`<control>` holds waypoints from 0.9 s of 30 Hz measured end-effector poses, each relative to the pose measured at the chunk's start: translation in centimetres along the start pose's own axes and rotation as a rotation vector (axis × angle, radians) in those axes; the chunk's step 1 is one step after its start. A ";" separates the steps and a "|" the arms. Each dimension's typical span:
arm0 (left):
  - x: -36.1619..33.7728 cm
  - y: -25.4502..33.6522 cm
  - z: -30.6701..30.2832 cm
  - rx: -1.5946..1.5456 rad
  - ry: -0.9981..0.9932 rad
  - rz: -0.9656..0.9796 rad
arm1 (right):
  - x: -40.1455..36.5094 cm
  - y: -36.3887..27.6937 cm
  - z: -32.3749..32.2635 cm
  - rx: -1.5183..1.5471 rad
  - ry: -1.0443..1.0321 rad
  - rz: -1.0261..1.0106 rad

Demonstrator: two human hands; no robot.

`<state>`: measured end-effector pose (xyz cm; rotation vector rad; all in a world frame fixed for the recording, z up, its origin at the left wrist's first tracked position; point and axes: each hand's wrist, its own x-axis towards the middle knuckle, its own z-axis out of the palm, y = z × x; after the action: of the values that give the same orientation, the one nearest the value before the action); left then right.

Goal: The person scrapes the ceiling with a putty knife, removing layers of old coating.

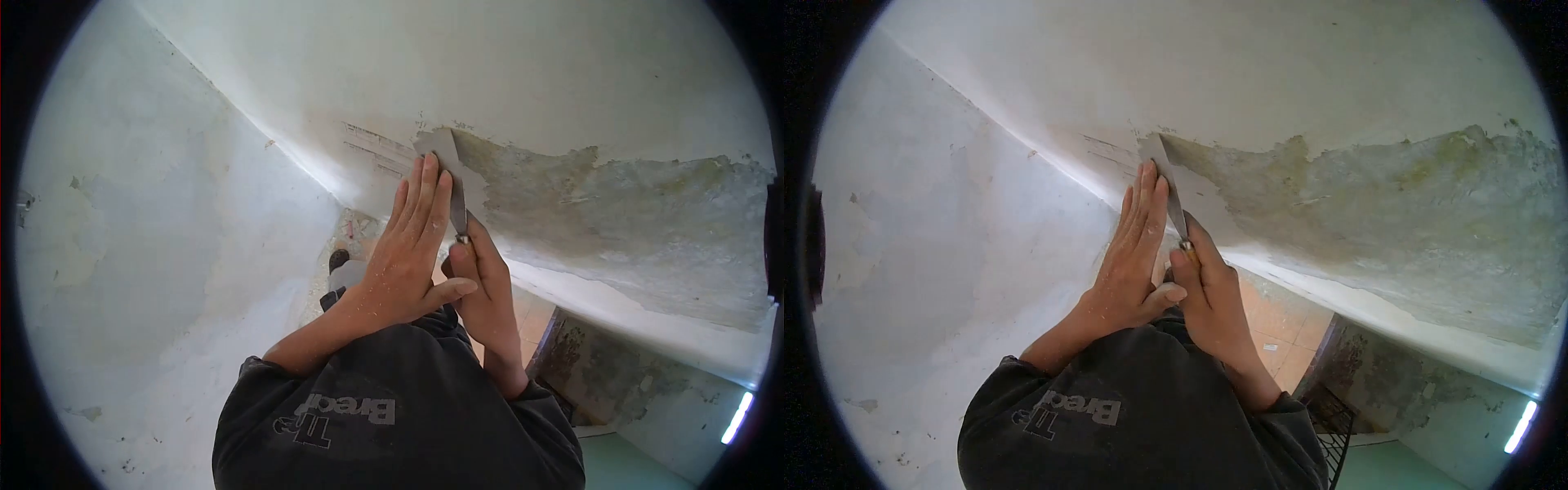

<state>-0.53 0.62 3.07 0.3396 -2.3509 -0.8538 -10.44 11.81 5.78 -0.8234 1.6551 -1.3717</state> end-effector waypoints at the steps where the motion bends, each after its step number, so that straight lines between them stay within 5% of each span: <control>1: -0.1 0.2 -0.1 0.014 -0.034 -0.014 | -0.3 0.0 -0.2 0.059 0.012 0.001; 13: 0.6 -0.2 1.9 -0.058 0.148 0.022 | -0.7 -1.8 -0.3 0.209 -0.047 0.074; 16: 0.1 -0.1 1.9 -0.019 0.048 0.025 | -1.1 -1.3 -1.2 0.229 -0.086 0.025; 20: 0.6 -0.1 1.2 -0.072 0.148 0.015 | -0.4 -2.9 0.1 0.242 -0.110 0.044; 22: 0.3 0.1 0.5 -0.028 -0.010 0.010 | -1.0 -1.7 -1.4 0.226 -0.112 0.044; 27: 0.3 -0.2 1.3 -0.108 0.070 -0.010 | 0.0 -2.6 -0.1 0.243 -0.095 0.078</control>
<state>-1.55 0.94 2.27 0.3314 -2.2306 -0.9544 -10.61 11.34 8.38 -0.6651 1.4008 -1.4226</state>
